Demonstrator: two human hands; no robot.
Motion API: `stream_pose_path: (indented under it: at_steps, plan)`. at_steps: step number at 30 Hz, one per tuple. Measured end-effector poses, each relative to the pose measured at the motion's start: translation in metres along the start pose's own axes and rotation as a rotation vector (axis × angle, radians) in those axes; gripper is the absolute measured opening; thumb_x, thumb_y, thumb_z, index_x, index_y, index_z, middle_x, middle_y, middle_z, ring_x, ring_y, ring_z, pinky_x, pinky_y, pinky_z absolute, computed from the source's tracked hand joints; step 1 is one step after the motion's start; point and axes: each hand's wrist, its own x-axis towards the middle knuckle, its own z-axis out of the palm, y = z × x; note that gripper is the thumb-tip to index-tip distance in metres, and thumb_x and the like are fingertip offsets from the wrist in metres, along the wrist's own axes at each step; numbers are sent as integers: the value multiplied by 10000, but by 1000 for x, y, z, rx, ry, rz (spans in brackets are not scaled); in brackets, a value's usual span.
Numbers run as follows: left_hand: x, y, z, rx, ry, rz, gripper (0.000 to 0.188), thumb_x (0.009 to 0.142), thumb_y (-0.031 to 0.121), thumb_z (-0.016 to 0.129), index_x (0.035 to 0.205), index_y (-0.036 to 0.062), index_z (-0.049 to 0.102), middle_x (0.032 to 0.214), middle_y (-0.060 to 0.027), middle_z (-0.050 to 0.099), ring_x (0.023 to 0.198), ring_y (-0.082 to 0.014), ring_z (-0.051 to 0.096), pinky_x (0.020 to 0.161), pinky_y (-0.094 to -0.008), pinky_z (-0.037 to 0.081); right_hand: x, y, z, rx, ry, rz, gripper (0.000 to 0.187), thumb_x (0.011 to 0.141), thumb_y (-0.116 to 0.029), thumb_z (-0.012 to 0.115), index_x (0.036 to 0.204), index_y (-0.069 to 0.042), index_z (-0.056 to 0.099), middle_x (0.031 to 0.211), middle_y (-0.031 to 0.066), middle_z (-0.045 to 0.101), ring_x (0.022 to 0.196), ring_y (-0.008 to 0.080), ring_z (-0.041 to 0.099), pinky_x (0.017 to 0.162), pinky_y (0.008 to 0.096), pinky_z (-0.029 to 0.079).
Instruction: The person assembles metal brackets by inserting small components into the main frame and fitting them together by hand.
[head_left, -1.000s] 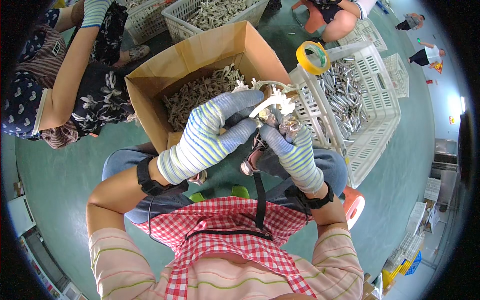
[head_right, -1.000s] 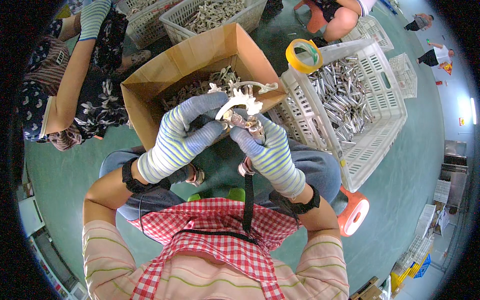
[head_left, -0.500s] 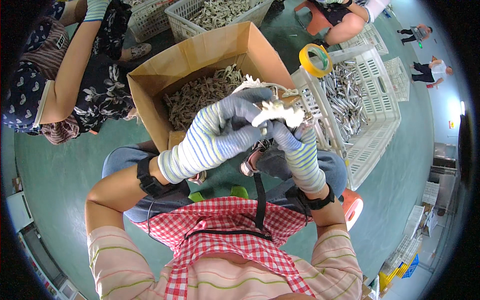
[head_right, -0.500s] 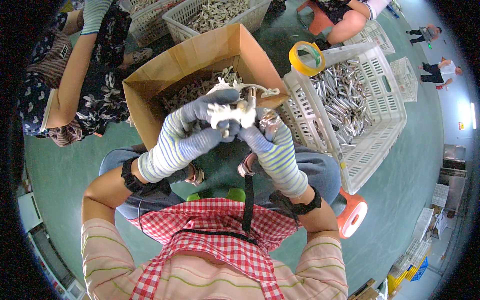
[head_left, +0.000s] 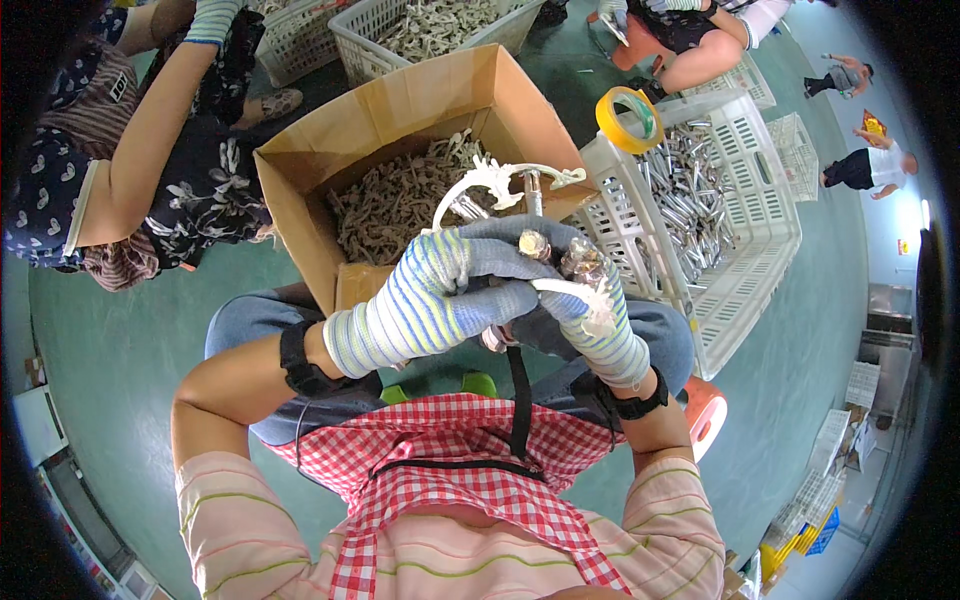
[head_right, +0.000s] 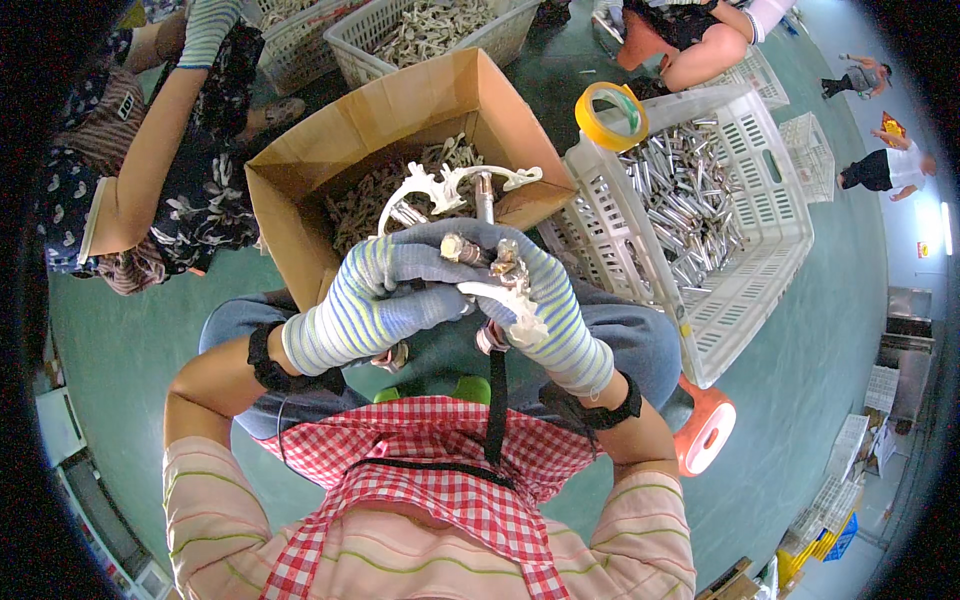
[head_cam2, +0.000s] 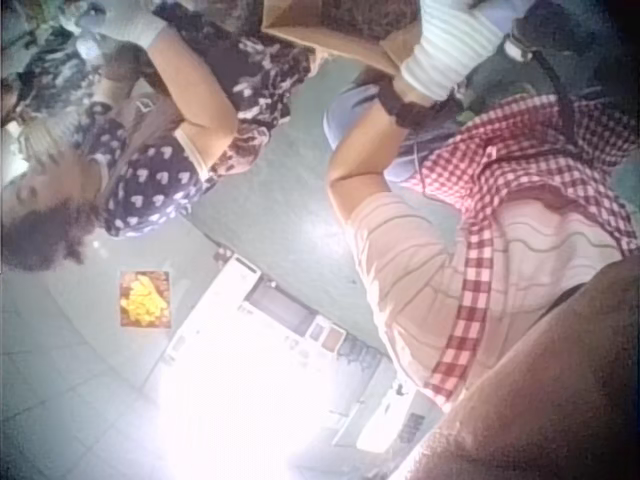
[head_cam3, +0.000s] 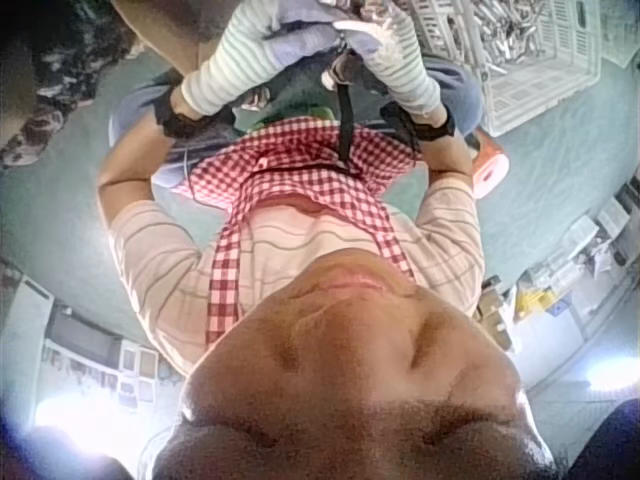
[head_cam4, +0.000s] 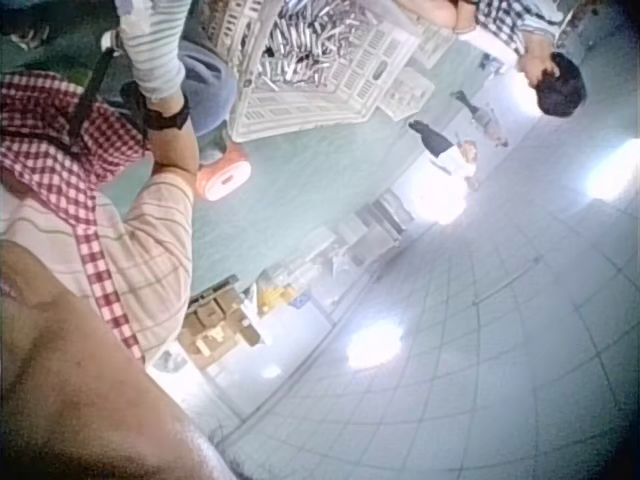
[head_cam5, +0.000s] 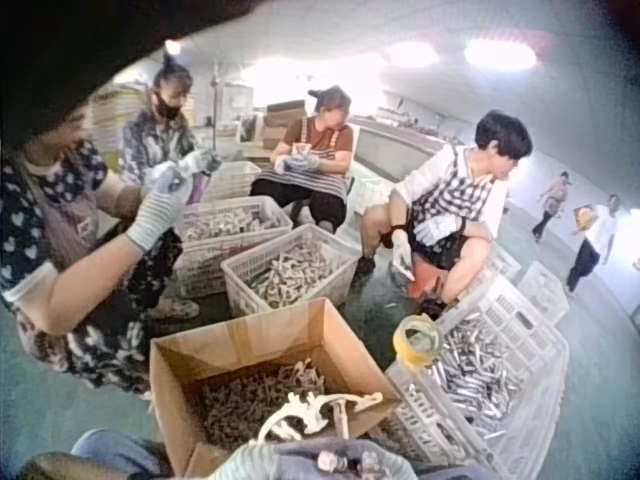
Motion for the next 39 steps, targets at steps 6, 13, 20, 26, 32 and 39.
stream_pose_path:
  at_steps: [6, 13, 20, 26, 32, 39]
  plan:
    - [1, -1, 4, -166, 59, 6, 245, 804, -5, 622, 1045, 24, 655, 1191, -111, 570, 1095, -209, 546, 938, -315, 421, 1, -5, -1, -67, -14, -22, 395, 826, -17, 598, 1210, 3, 505, 1154, 108, 593, 1052, 167, 570, 911, 291, 447]
    - [0, -2, 1, -257, 150, -38, 238, 803, -24, 619, 1036, 20, 649, 1157, -136, 575, 1096, -219, 548, 930, -335, 431, 8, -3, -7, -646, -54, -429, 260, 818, -40, 574, 1070, -21, 633, 1179, 151, 572, 1077, 268, 565, 932, 336, 442]
    - [-1, -1, -3, 129, 182, 158, 201, 848, 76, 621, 1036, 9, 643, 1124, -97, 588, 967, -149, 568, 847, -279, 445, 2, 2, -8, -284, 243, 17, 258, 814, -87, 616, 1055, 4, 627, 1068, 100, 622, 899, 154, 607, 770, 278, 483]
    - [-1, 20, -11, -259, 403, -91, 215, 936, 162, 513, 1070, 7, 581, 922, -45, 633, 743, -80, 572, 706, -237, 487, 4, -9, 7, -37, 329, 134, 289, 850, -138, 607, 1093, 20, 600, 947, 11, 595, 798, 68, 512, 704, 225, 418]
    - [2, 17, -12, -355, 356, -180, 289, 928, 135, 521, 1190, 13, 506, 945, -36, 625, 764, -73, 592, 701, -220, 503, 2, -5, 4, -77, 304, 158, 238, 852, -93, 604, 1071, -3, 612, 918, 1, 599, 801, 69, 520, 714, 218, 419]
    - [0, 9, -7, -315, 304, -173, 374, 919, 142, 531, 1274, 37, 474, 1013, -43, 619, 780, -87, 591, 725, -237, 500, 1, -3, 7, -44, 298, 151, 196, 842, -82, 616, 1032, -36, 633, 861, -18, 609, 763, 59, 527, 660, 217, 415]
